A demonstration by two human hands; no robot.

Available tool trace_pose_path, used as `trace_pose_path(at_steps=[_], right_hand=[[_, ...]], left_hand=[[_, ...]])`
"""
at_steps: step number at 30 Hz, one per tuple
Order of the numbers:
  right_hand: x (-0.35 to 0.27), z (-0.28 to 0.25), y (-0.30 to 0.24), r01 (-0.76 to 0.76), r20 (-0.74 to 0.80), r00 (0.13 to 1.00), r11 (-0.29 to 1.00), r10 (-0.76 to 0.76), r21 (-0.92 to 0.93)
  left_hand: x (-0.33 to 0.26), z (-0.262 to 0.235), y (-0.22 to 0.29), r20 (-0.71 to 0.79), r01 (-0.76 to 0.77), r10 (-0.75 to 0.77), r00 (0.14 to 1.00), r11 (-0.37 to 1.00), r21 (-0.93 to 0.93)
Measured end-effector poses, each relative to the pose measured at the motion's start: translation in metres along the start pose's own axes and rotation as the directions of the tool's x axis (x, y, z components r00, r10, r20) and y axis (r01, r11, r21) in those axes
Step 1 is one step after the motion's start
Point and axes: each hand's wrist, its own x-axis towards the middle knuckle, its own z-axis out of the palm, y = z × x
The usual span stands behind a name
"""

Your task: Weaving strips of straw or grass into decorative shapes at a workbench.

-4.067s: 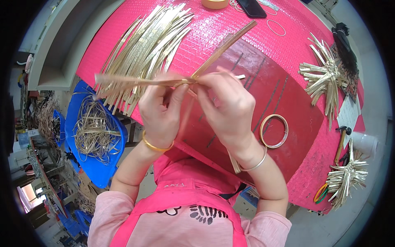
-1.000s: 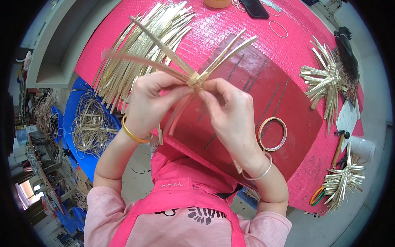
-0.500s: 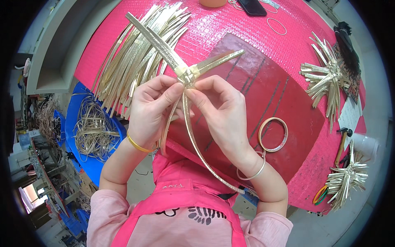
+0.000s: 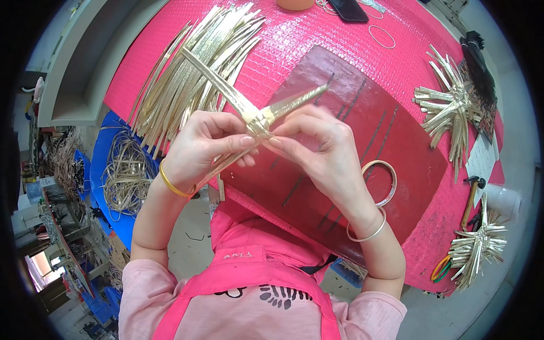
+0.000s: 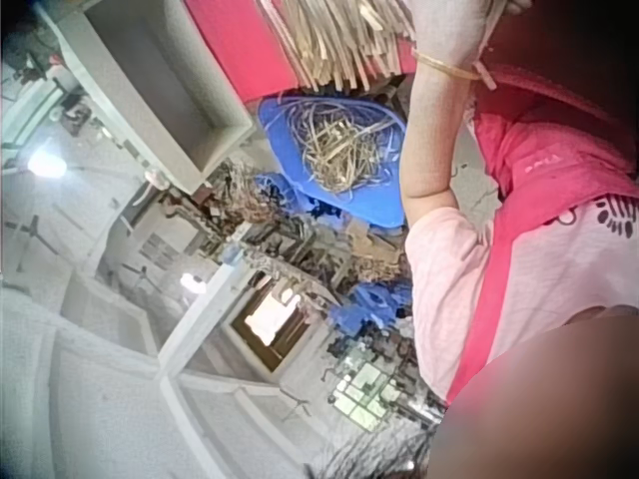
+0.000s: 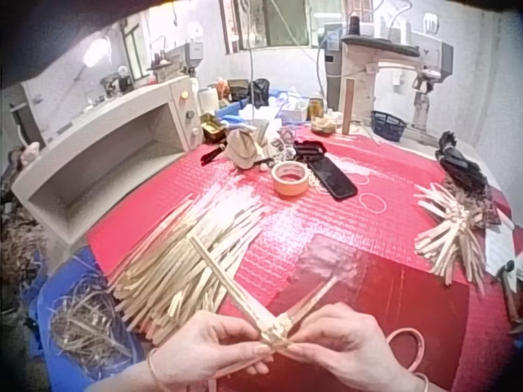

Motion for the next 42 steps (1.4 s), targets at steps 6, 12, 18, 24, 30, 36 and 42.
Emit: trace_pose_path(at_steps=[6,12,18,24,30,36,42], right_hand=[[-0.007,0.000,-0.008,-0.175,-0.008,0.985,0.985,0.175,-0.006],[-0.017,0.019,-0.016,-0.257,-0.112,0.953,0.947,0.282,0.195],[-0.014,0.023,-0.008,-0.196,-0.231,0.955,0.981,0.187,-0.016],[-0.009,0.025,-0.008,0.073,-0.295,0.930,0.898,-0.218,-0.434],[-0.014,0.025,-0.013,-0.151,-0.293,0.951,0.974,0.097,-0.166],[-0.009,0.006,-0.010,-0.352,-0.065,0.934,0.936,0.353,0.020],[0.000,0.000,-0.008,-0.625,0.411,0.770,0.450,0.488,0.638]], left_hand=[[0.003,0.000,-0.007,0.179,0.113,-0.066,0.982,0.958,-0.265],[0.001,0.016,-0.015,-0.098,-0.250,0.244,0.965,0.967,-0.052],[-0.005,0.022,-0.009,-0.125,-0.200,0.204,0.971,0.979,0.042],[-0.002,0.008,0.005,-0.028,-0.271,0.304,0.952,0.884,0.382],[0.010,0.010,-0.005,0.047,-0.013,0.016,0.999,0.999,-0.049],[0.016,0.009,-0.006,0.216,-0.493,0.725,0.654,0.192,0.849],[0.008,0.011,-0.007,0.134,-0.516,0.573,0.809,0.581,0.629]])
